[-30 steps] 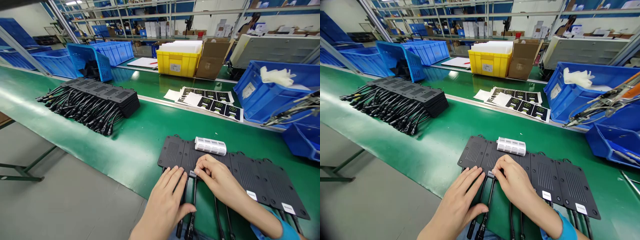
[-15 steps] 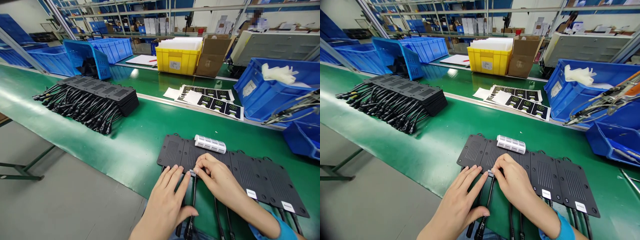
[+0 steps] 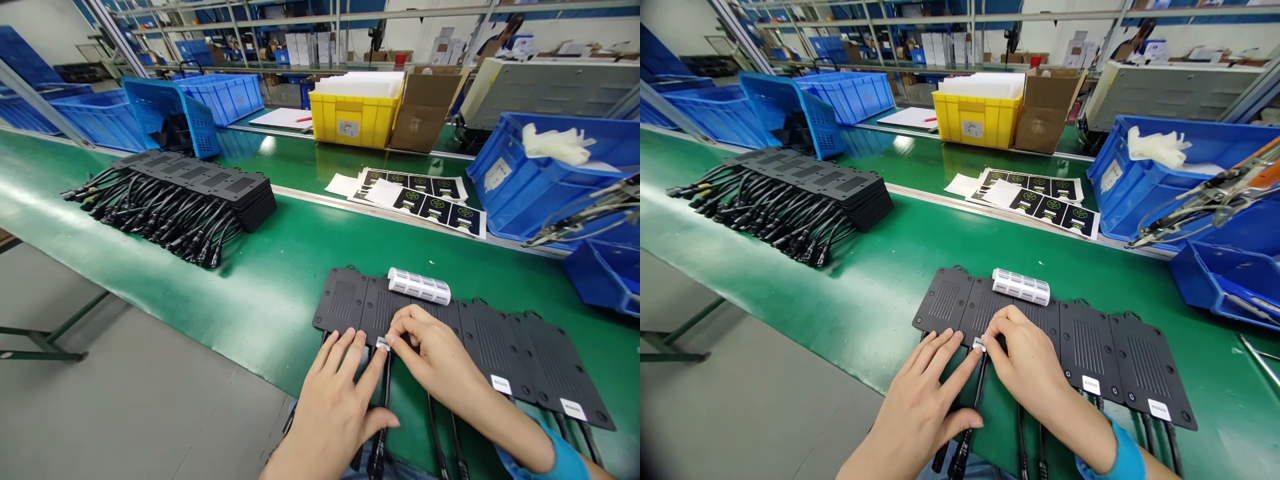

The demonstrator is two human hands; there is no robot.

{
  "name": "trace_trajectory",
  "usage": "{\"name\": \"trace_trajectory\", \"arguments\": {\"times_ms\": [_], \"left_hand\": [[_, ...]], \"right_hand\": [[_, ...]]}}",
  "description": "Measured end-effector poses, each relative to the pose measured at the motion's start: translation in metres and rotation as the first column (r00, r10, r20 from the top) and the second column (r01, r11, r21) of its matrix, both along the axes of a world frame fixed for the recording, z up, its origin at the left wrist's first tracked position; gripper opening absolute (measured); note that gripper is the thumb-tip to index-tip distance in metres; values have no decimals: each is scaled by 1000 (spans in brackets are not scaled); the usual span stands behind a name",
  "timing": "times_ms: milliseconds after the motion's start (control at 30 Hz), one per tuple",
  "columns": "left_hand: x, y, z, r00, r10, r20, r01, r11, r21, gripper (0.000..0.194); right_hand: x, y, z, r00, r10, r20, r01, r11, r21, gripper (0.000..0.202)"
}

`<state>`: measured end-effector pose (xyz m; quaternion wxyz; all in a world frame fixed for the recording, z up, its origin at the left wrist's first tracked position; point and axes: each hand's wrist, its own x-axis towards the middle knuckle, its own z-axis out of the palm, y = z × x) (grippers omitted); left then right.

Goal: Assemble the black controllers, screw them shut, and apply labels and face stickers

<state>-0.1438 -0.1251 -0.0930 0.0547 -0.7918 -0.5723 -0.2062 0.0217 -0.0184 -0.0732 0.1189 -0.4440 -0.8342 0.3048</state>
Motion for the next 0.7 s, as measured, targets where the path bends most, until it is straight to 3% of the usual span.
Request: {"name": "trace_trajectory", "arguments": {"times_ms": [100,167,233,300,367,500,567,700], "left_hand": [[0,2,4,999,-13,-42,11,999,-50,74],[0,3,7,997,-36,-68,29,995,-100,78],[-2,5,12,994,-60,-93,46,988,-150,64],[-6,8,20,990,-85,-115,61,978,-199,34],[-12,15,33,984,-122,-131,82,957,-279,25],[-25,45,64,975,-182,-123,107,882,-459,12],[-27,69,72,984,-179,-16,153,880,-449,13],[-21,125,63,945,-178,275,264,911,-316,40]], "right_hand": [[4,-3,-1,999,50,-11,-46,979,198,13],[8,-8,-2,989,145,9,-138,918,372,27],[12,-13,-4,958,266,105,-280,797,535,43],[16,-16,-4,921,320,221,-385,672,633,52],[22,-13,-1,916,316,248,-398,633,664,50],[36,15,6,972,221,74,-214,720,660,34],[42,33,4,993,116,2,-91,769,633,32],[49,59,-9,994,-55,-90,93,860,501,46]]}}
